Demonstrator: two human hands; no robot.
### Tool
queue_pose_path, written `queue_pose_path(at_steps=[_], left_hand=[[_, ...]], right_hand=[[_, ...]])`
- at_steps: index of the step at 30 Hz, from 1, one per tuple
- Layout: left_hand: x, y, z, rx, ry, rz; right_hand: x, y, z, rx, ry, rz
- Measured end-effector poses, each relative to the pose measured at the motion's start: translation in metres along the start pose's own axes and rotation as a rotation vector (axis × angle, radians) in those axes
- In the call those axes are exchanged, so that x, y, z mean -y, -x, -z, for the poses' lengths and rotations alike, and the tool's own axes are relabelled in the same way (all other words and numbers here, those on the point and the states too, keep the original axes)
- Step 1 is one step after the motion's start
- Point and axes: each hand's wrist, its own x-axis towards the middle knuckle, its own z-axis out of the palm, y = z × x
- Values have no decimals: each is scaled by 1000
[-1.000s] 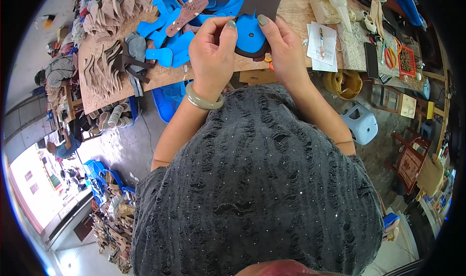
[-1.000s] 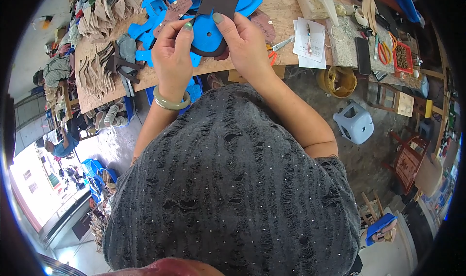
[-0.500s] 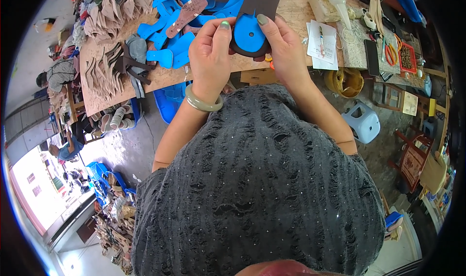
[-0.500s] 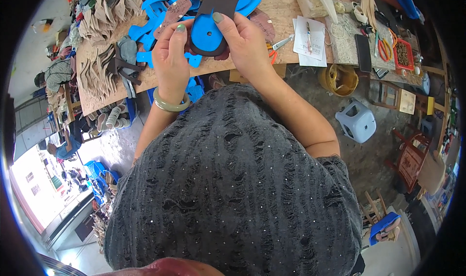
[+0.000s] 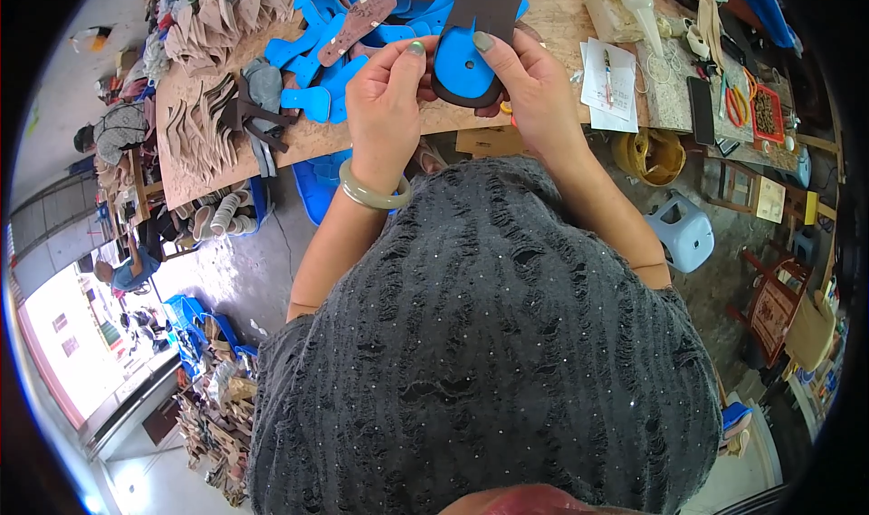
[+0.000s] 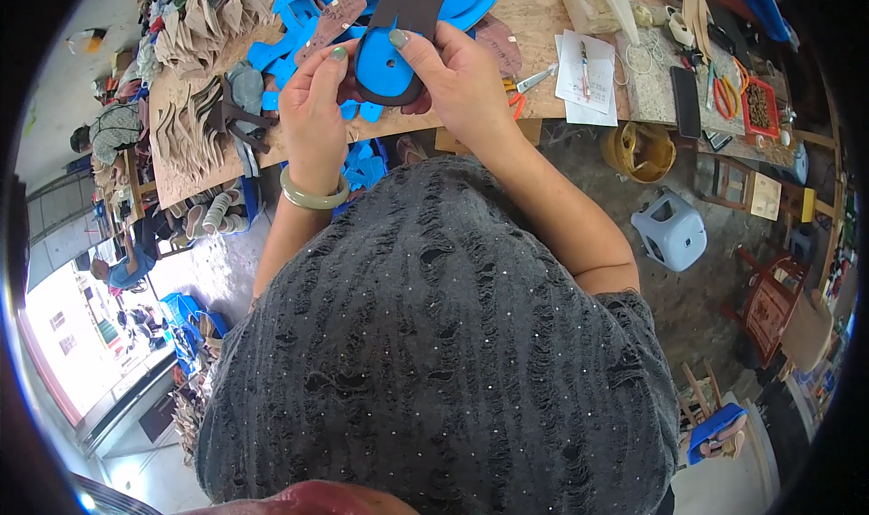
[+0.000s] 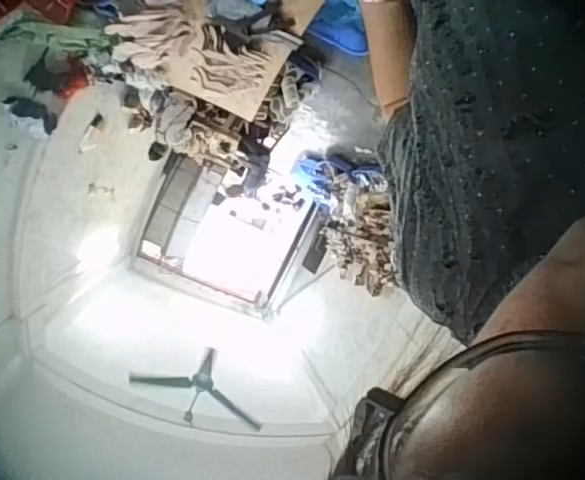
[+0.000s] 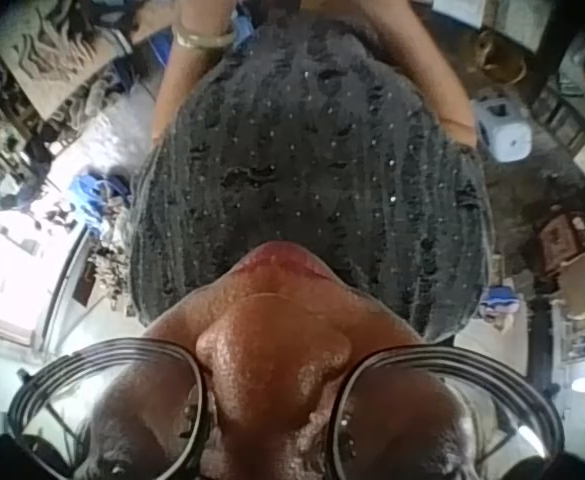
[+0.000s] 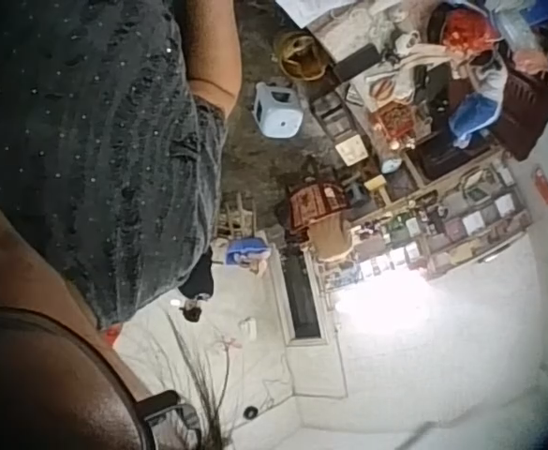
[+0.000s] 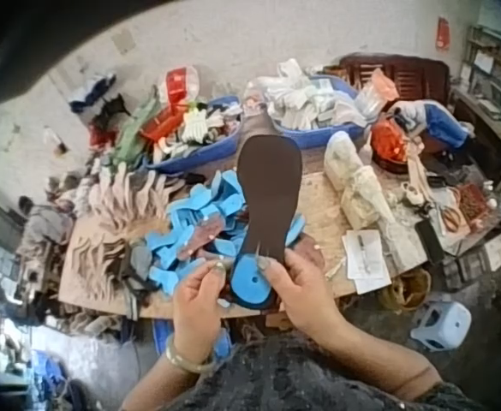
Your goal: Assembling shoe components by hand, specifically attaching straps and layers to a sole template and trimming edges.
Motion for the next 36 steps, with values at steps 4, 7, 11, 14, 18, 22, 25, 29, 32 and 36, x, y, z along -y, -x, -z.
queue_pose_path(at_steps=[4, 7, 11, 14, 18, 22, 25, 29, 32, 36], left_hand=[[2, -1, 1, 9, -44, -4], [2, -4, 2, 27, 2, 11], [5, -17, -2, 172, 246, 136], [12, -25, -5, 340, 489, 266], [30, -33, -5, 425, 649, 274], [28, -35, -12, 230, 618, 156], [17, -34, -13, 203, 584, 141], [34, -36, -11, 175, 567, 152], [36, -35, -13, 132, 536, 138], [35, -34, -13, 161, 469, 131]], right_hand=[[-3, -1, 4, 23, -13, 4], [-2, -3, 9, 71, -104, -47], [-12, -10, 26, 263, -431, -197], [-19, -11, 24, 417, -618, -271], [-28, -14, 22, 618, -778, -369], [-20, -13, 29, 244, -174, -300], [-22, -20, 50, 108, -109, -255], [-10, -18, 54, 199, -125, -245], [-10, -17, 50, 169, -115, -230], [-10, -16, 46, 168, -283, -213]])
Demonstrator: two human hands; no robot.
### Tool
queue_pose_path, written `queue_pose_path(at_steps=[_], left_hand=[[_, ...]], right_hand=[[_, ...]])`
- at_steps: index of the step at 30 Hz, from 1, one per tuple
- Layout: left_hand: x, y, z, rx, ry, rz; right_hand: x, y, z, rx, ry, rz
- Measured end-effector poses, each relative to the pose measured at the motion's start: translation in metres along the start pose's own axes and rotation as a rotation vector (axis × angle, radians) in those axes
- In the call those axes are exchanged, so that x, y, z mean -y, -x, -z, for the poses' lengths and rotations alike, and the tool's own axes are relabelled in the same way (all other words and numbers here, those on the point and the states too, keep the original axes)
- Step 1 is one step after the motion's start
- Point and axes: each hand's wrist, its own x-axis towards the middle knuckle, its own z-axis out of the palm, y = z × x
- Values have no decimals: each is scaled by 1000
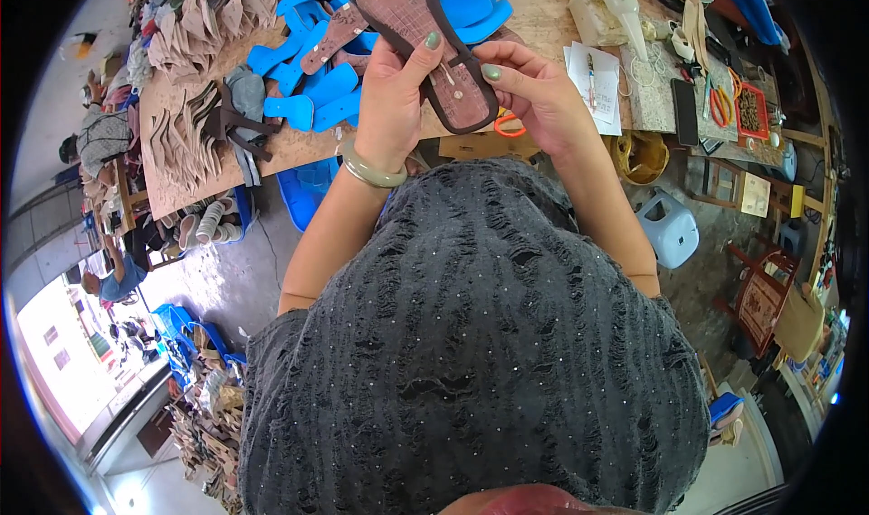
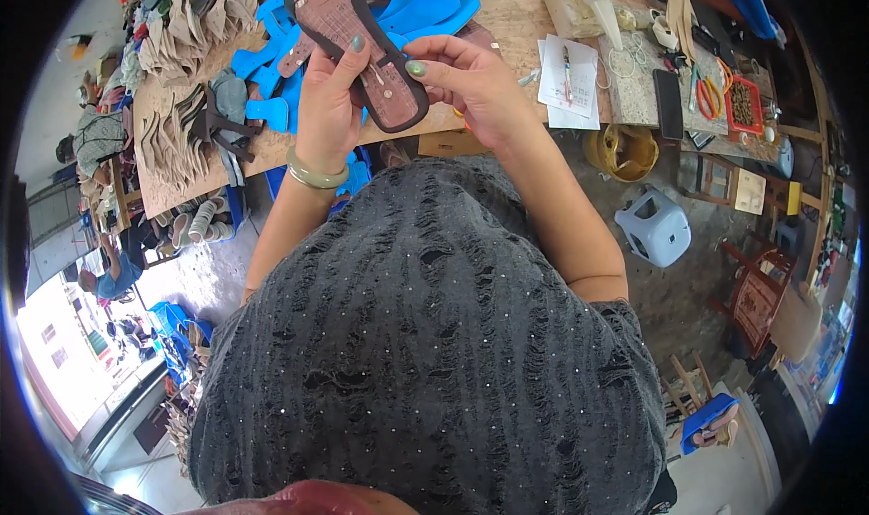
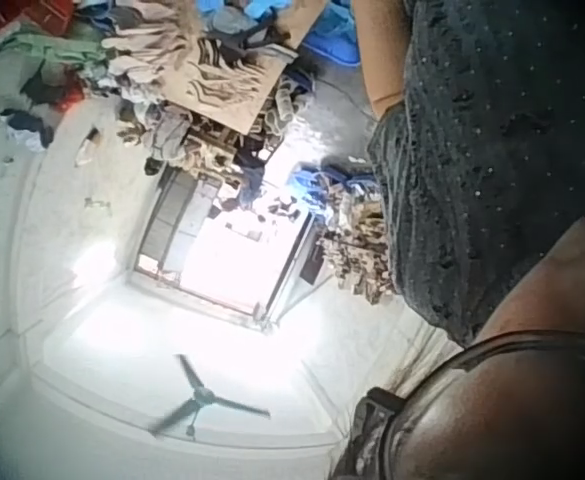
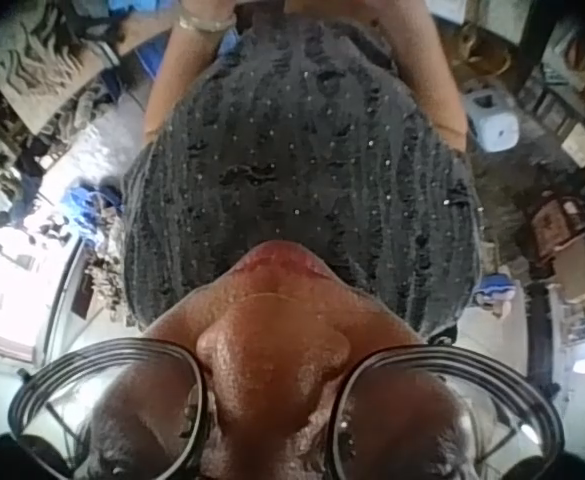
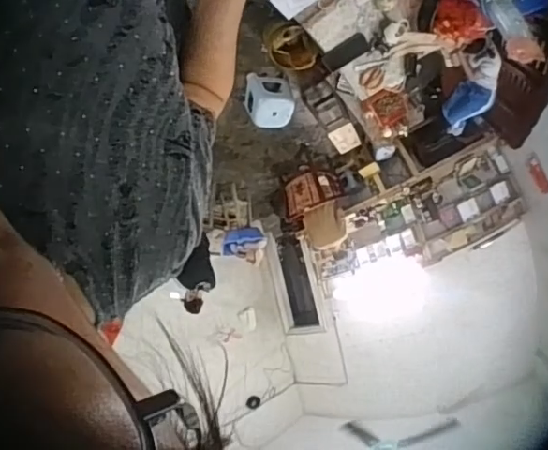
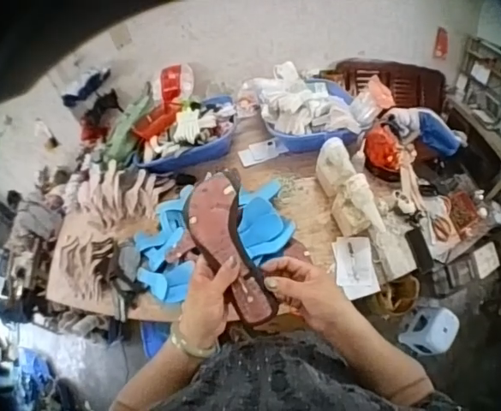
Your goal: Assembling shoe components by hand, specifically attaching straps and layers to a sole template and trimming edges.
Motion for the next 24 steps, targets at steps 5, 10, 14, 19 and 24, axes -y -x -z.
queue_pose_path(at_steps=[5, 10, 14, 19, 24], left_hand=[[1, 2, -4, -9, -5, -28], [-3, 6, 1, 8, -85, 7], [-3, 8, 2, 33, -148, -8], [-6, 13, 2, 24, -427, -98], [-3, 18, 7, 40, -413, -36]], right_hand=[[-3, -2, 3, 4, 50, 47], [4, 1, -7, -76, 542, 286], [15, -5, -6, 95, 1107, 672], [19, -2, -15, 178, 1271, 702], [21, -4, -17, 309, 1303, 585]])
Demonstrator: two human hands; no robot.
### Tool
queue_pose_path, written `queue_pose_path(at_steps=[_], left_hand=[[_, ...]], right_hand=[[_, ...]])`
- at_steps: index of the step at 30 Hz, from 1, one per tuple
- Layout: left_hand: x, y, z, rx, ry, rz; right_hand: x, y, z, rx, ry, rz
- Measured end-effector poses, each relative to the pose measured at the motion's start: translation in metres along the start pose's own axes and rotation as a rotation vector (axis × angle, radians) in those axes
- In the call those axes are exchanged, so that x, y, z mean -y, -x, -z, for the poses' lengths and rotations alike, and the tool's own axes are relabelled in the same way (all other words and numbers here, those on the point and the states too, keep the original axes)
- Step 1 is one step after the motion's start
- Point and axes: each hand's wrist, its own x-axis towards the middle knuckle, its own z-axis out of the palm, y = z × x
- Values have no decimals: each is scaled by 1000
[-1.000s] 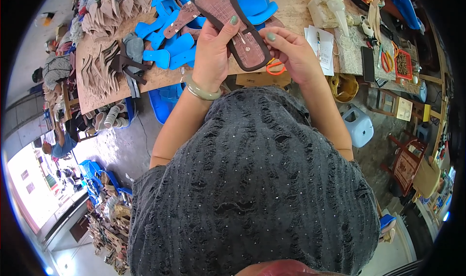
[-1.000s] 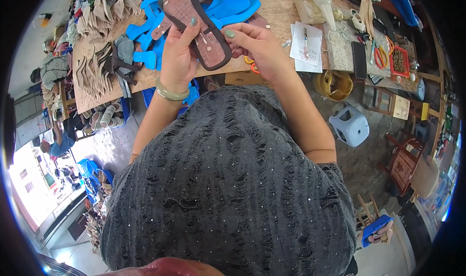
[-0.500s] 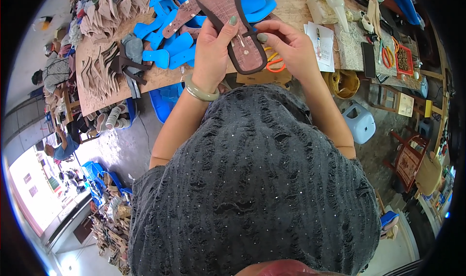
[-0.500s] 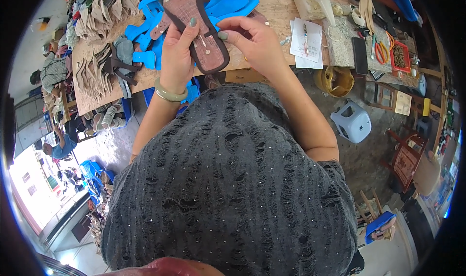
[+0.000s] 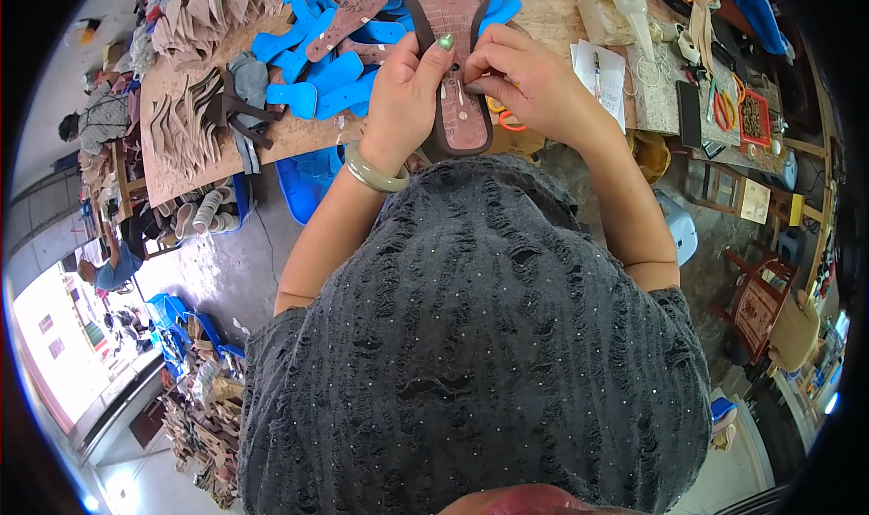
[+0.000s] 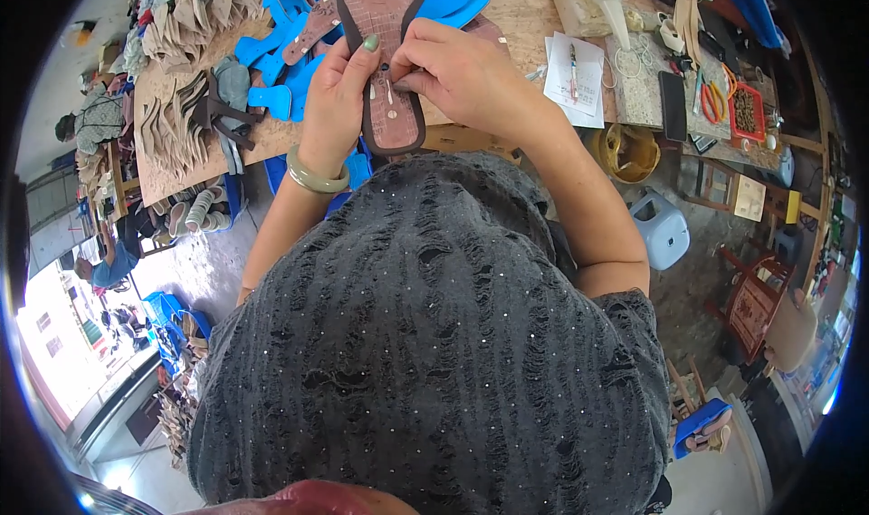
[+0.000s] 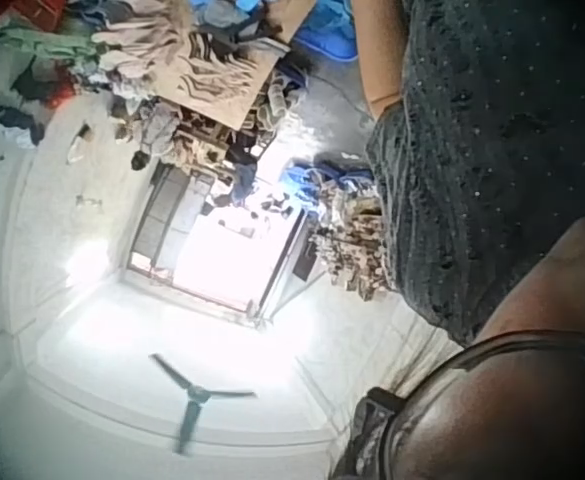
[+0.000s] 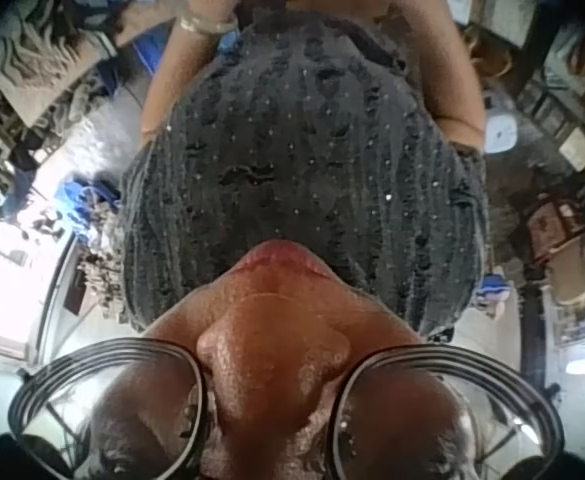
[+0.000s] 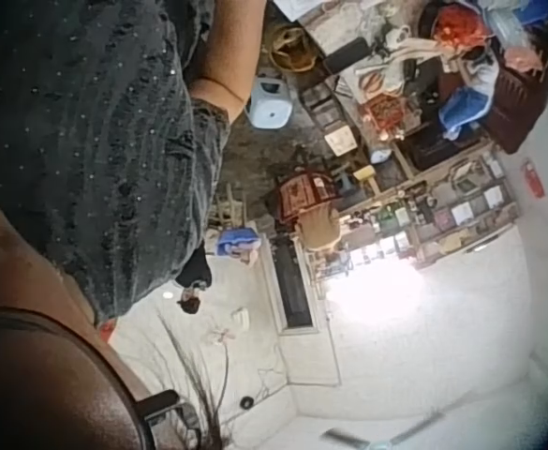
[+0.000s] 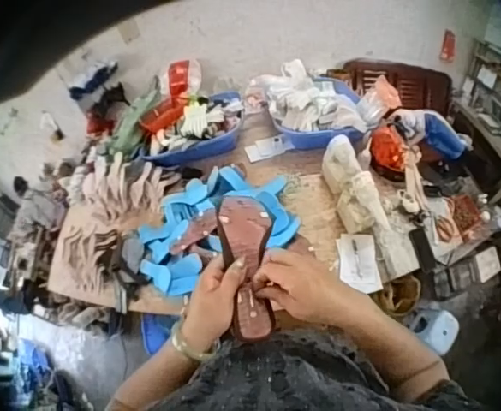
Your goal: Assembling shoe components by hand, specifically attaching straps and layers to a sole template and trimming edges.
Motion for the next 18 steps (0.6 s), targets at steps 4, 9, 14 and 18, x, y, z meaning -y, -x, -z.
queue_pose_path(at_steps=[4, 9, 14, 18], left_hand=[[0, 2, -1, -5, 26, 27], [-8, 2, 1, 34, 215, 119], [-12, 1, 5, 132, 567, 221], [-6, 1, 1, 201, 780, 321]], right_hand=[[-2, -1, 0, 17, 32, 62], [-9, 2, 6, 60, -241, 63], [-35, 15, -2, -45, -711, -62], [-32, 5, -16, -186, -803, -158]])
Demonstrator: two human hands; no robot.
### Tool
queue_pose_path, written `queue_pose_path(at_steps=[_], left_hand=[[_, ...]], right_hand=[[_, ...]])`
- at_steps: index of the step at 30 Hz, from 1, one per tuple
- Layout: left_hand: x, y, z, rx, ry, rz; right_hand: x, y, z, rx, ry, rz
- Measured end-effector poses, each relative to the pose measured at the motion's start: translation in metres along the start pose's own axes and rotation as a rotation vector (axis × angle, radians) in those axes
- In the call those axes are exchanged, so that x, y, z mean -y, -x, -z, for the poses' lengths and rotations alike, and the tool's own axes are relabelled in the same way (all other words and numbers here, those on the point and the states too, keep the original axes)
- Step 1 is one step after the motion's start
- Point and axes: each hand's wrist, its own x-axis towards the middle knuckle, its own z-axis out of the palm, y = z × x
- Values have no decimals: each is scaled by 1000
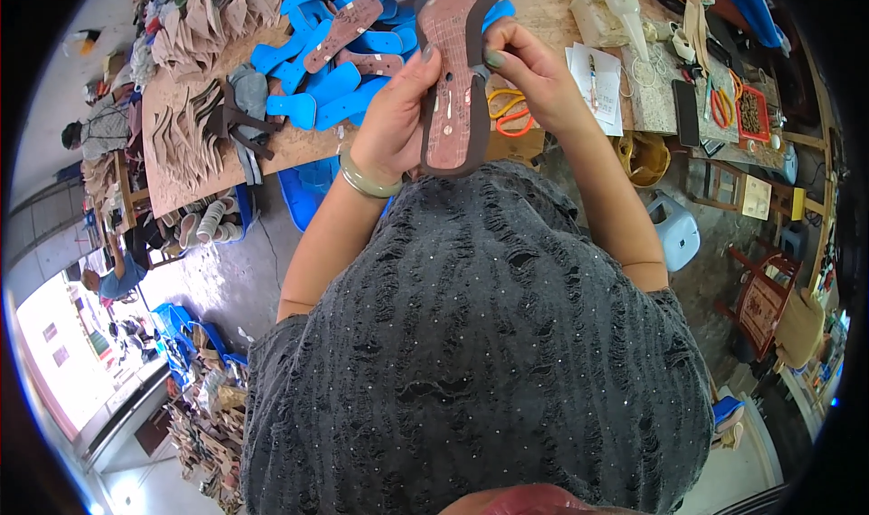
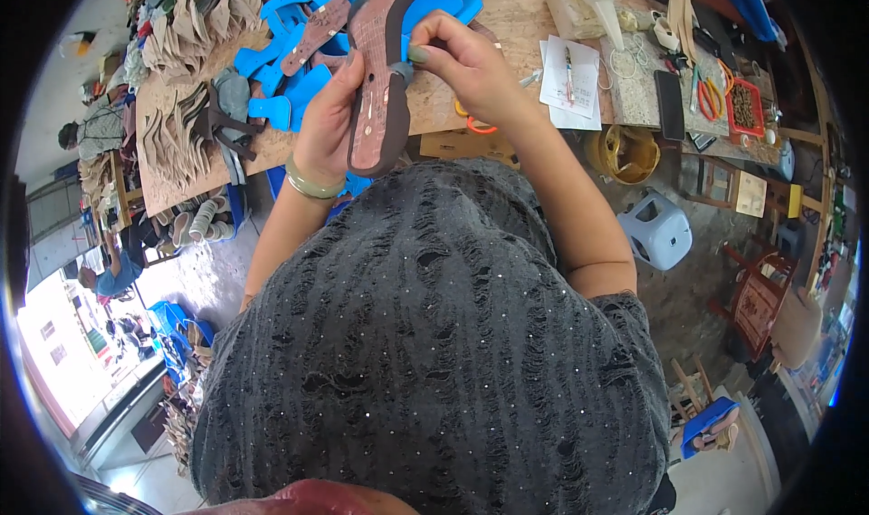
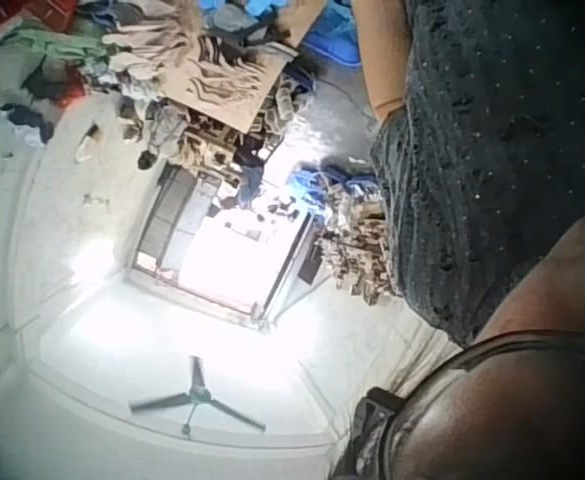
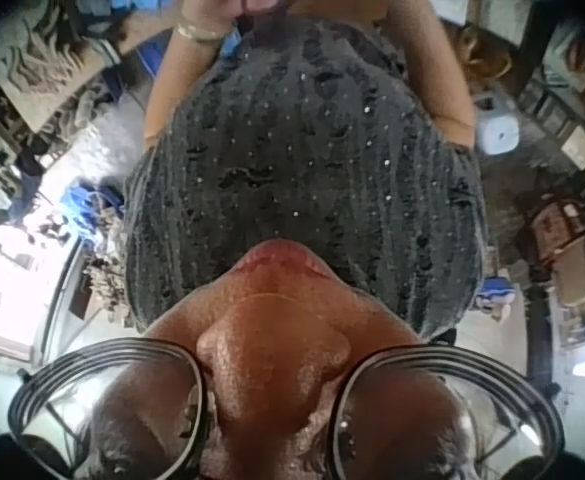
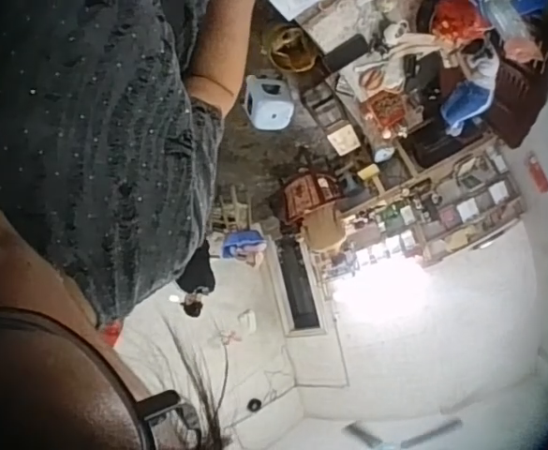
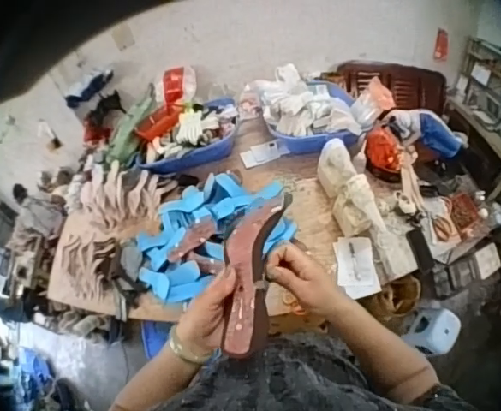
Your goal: Assembling shoe components by hand, specifically attaching straps and layers to a sole template and trimming edges.
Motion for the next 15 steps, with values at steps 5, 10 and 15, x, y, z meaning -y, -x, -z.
queue_pose_path(at_steps=[5, 10, 15], left_hand=[[8, 0, 4, 31, 255, 206], [12, -9, -1, 266, 456, 103], [4, -10, 6, 301, 409, -59]], right_hand=[[12, -18, -13, -251, 423, 264], [21, -29, -23, -324, 553, 288], [50, -7, -27, -234, -133, -140]])
